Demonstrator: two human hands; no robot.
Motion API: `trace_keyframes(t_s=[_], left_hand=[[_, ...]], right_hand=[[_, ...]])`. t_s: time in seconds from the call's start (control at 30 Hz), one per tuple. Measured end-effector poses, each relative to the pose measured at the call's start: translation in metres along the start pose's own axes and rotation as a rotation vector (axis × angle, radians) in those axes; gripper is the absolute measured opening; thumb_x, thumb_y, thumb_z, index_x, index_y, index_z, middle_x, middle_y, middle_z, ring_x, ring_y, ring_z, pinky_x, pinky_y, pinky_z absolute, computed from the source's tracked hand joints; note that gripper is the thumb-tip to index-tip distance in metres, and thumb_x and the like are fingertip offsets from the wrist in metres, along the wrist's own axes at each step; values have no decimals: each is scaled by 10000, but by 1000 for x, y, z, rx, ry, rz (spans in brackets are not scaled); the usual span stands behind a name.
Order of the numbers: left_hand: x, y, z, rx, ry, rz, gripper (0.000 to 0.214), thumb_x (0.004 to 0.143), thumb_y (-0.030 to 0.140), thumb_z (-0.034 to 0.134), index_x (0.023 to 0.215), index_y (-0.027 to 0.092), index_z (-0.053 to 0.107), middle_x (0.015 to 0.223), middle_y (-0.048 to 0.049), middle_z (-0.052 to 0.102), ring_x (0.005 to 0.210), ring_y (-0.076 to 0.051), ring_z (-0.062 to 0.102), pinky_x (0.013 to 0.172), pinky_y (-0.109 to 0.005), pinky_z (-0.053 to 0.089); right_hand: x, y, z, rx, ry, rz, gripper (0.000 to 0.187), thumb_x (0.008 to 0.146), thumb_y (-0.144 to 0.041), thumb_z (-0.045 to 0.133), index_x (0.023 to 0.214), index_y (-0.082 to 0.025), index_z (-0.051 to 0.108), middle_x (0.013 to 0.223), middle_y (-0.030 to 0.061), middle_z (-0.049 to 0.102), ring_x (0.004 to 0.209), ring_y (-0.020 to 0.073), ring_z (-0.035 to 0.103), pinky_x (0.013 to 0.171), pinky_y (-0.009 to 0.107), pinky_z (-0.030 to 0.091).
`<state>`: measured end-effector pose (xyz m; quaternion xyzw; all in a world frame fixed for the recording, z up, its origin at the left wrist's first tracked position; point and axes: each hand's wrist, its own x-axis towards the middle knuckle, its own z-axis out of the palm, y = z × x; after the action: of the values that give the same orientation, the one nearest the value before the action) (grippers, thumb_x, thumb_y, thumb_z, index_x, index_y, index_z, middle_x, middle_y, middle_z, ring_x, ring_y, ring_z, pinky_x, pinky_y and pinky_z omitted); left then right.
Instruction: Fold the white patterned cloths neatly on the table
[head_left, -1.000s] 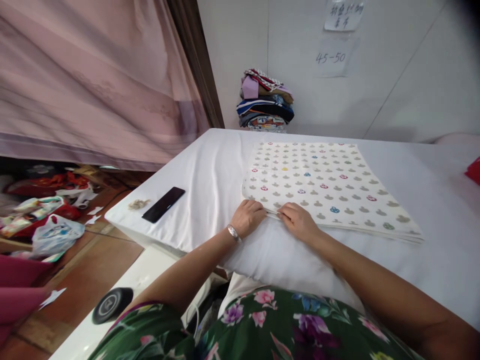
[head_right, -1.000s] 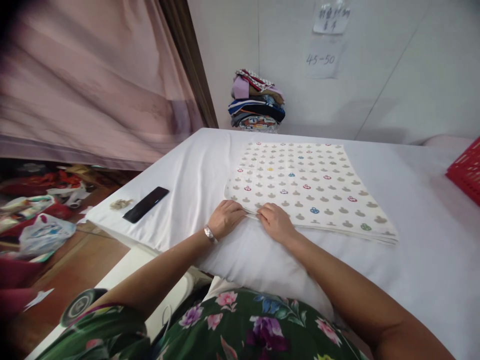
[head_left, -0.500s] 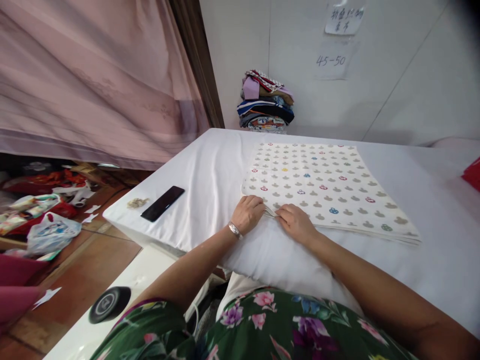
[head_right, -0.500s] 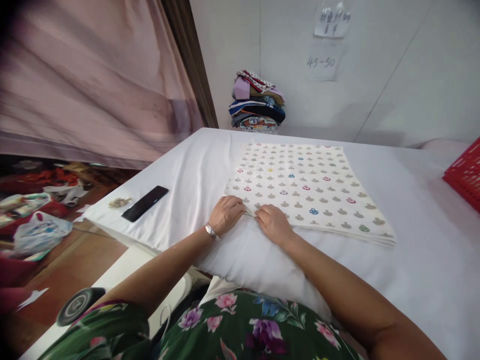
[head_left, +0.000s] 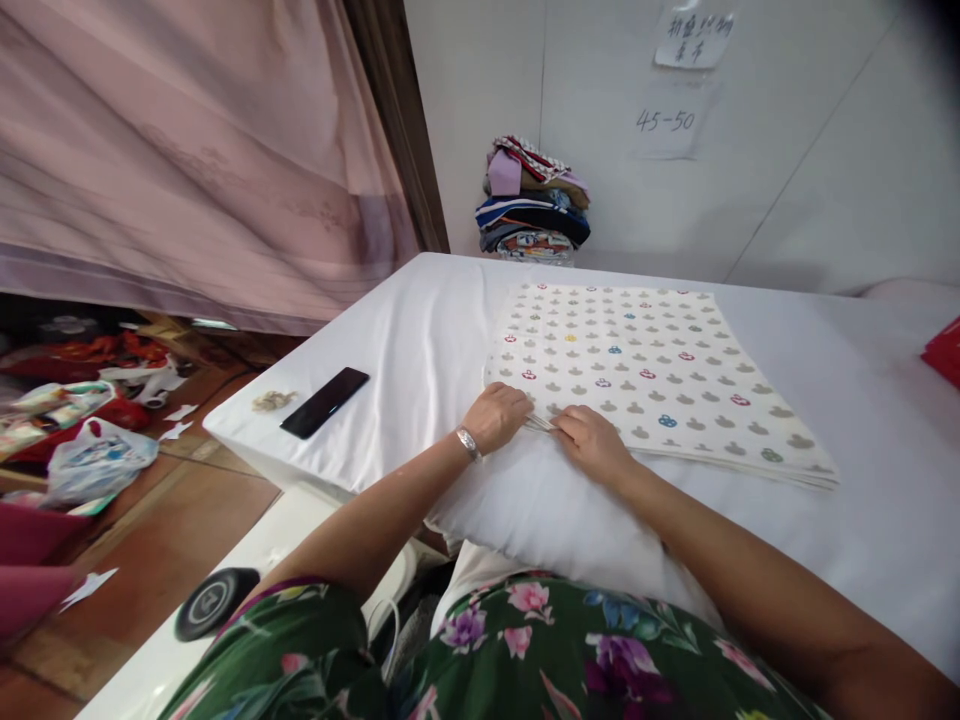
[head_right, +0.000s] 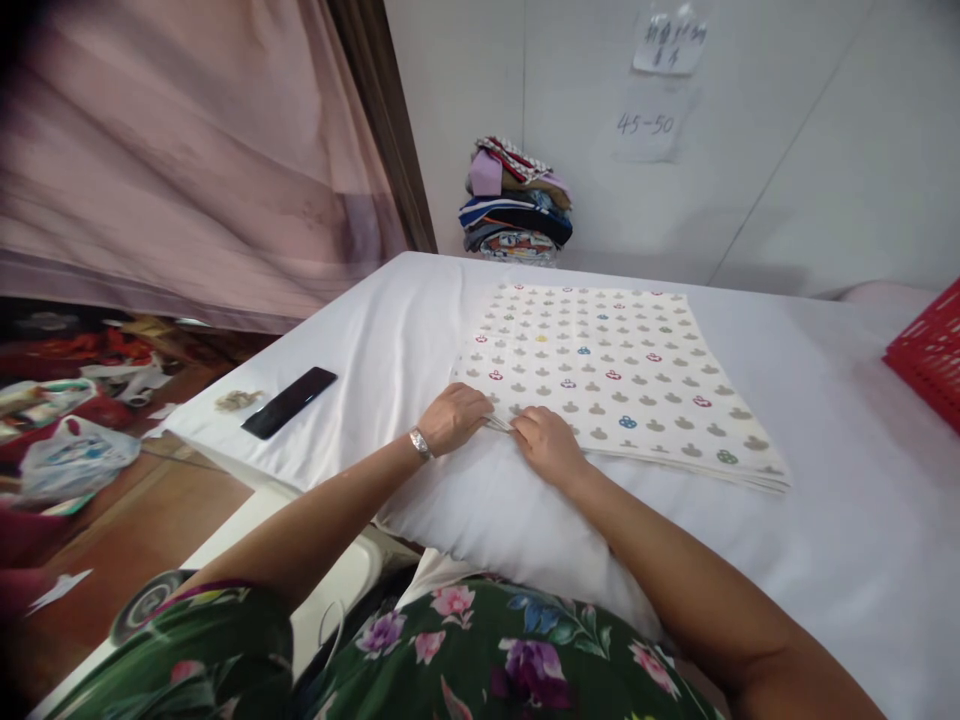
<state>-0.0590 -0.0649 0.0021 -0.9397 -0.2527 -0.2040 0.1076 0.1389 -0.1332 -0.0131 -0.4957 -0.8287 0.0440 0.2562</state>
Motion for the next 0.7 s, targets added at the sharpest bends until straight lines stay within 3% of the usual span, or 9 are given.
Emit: trace_keyframes(t_s=[0.17,0.37,0.7], left_hand=[[5,-5,-3,76,116,49,194,884,146,396,822,176,578,841,-30,617,820,-151,527,756,-302,380],[-13,0,4,37,-17,104,234,900,161,377,807,165,592,777,-35,602,783,-143,523,732,-292,388],[-26,3,2,17,-34,71,217,904,161,372,886,159,588,835,-38,612,807,-146,537,760,-301,408]], right_hand=[[1,3,-1,-97,147,-28,266,922,-234,368,982,-180,621,892,77,583,803,185,493,703,307,381],[-1,3,8,-252,-1,-167,261,915,-174,370,905,-176,631,810,58,556,760,176,442,664,292,332],[-8,-1,8,-280,9,-218,262,896,-119,363,1005,-140,600,880,93,562,789,190,439,687,309,352]])
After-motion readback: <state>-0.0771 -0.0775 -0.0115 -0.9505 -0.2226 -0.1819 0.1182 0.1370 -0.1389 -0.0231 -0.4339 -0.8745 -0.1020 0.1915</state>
